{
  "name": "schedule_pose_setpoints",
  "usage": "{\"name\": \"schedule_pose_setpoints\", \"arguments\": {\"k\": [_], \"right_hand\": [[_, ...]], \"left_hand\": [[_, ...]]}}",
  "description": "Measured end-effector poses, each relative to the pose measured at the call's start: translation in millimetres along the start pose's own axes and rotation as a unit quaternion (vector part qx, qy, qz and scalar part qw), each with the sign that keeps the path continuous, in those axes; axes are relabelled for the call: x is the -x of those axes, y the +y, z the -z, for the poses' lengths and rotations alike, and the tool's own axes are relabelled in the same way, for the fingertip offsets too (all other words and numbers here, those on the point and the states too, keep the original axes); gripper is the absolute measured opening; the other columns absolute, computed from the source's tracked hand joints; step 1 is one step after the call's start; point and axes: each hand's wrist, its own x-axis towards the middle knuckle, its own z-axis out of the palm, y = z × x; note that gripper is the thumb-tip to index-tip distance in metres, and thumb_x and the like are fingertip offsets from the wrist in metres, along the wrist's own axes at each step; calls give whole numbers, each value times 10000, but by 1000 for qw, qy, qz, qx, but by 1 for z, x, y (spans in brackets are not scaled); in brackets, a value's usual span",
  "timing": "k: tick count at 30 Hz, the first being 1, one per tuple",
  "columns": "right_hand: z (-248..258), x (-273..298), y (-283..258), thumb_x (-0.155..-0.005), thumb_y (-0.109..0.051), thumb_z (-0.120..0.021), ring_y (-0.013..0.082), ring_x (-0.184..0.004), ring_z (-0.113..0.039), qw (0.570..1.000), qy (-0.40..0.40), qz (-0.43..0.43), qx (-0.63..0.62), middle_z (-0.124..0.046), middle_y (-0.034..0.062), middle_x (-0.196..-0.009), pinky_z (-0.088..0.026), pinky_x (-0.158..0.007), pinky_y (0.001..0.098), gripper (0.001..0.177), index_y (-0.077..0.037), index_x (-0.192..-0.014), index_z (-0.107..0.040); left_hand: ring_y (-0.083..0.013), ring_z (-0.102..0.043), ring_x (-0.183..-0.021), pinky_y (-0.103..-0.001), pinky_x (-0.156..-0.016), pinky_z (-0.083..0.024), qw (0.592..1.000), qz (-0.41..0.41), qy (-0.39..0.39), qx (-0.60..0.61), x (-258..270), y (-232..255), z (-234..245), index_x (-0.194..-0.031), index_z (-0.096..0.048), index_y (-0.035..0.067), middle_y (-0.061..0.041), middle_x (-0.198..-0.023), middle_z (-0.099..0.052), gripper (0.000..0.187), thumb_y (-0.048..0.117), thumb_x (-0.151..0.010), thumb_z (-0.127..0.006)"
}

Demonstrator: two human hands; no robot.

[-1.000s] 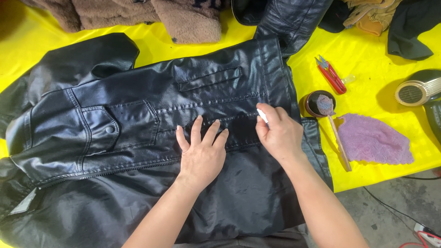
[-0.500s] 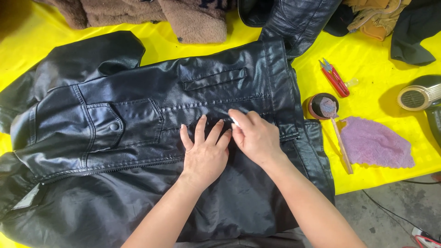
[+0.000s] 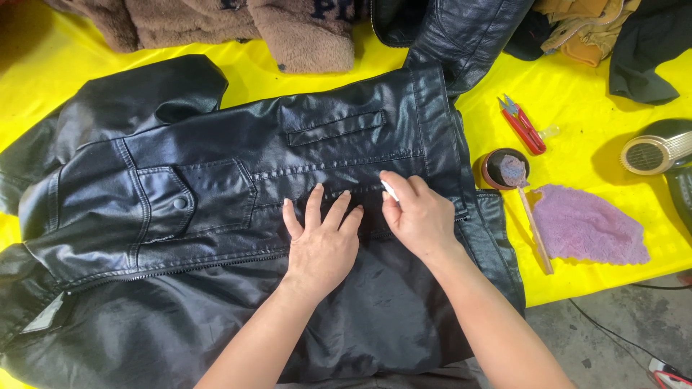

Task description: The person cleans a black leather jacket laid on a yellow surface. They use a purple cloth to wipe the jacket's surface, then apply a white substance from a small bottle to a specific area. They continue wiping with the cloth and use a hairdryer to dry the treated spot.

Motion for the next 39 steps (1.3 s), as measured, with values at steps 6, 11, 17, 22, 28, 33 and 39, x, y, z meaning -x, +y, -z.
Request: {"name": "schedule_pose_setpoints", "arguments": {"k": [6,11,17,22,28,33,39], "right_hand": [[7,4,15,-980,-285,-617,221,-568,-670,1000,1,-31,6,-625,43,-764,-562,-513,314,266,-260,-1242,-654],[12,11,37,-974,-316,-634,270,-617,-686,997,46,-47,47,-624,53,-788,-588,-566,372,310,-275,-1280,-661],[25,15,49,-984,-287,-647,301,-673,-705,994,52,-84,49,-660,105,-836,-599,-605,385,319,-237,-1298,-666],[21,20,52,-974,-283,-657,272,-685,-701,995,52,-72,52,-656,88,-826,-606,-638,358,311,-242,-1282,-668],[8,13,24,-958,-344,-662,256,-699,-695,995,72,-52,34,-637,25,-823,-586,-602,370,326,-295,-1281,-671],[-2,1,-7,-964,-322,-585,196,-582,-668,998,57,36,-3,-597,-7,-756,-574,-541,301,232,-311,-1185,-654],[-4,-8,-15,-981,-316,-557,176,-544,-662,998,38,39,-18,-593,-17,-732,-569,-512,289,221,-308,-1176,-661]], "left_hand": [[-460,-361,-1399,-797,-1024,-70,1000,-7,8,0,0,0,-1,-1182,-731,185,-122,-1306,-623,356,131,-833,-689],[-460,-358,-1405,-797,-1027,-72,1000,-9,9,2,1,-1,-2,-1186,-731,192,-120,-1307,-622,364,125,-830,-694],[-452,-369,-1404,-794,-1031,-80,1000,-6,8,-6,0,-1,-2,-1179,-736,194,-118,-1299,-629,360,112,-830,-698],[-444,-371,-1406,-797,-1033,-75,1000,-4,13,-7,0,1,-1,-1178,-738,200,-114,-1293,-632,359,105,-834,-699],[-436,-381,-1398,-793,-1036,-84,1000,-2,20,-11,-1,2,-3,-1162,-744,205,-106,-1281,-638,344,104,-836,-702],[-428,-336,-1428,-799,-1048,-45,1000,8,-19,-13,-1,0,-4,-1186,-729,217,-100,-1320,-614,350,114,-857,-667],[-404,-332,-1432,-782,-1057,-35,999,12,-15,-30,0,1,-4,-1179,-730,239,-74,-1323,-611,333,146,-865,-672]]}}
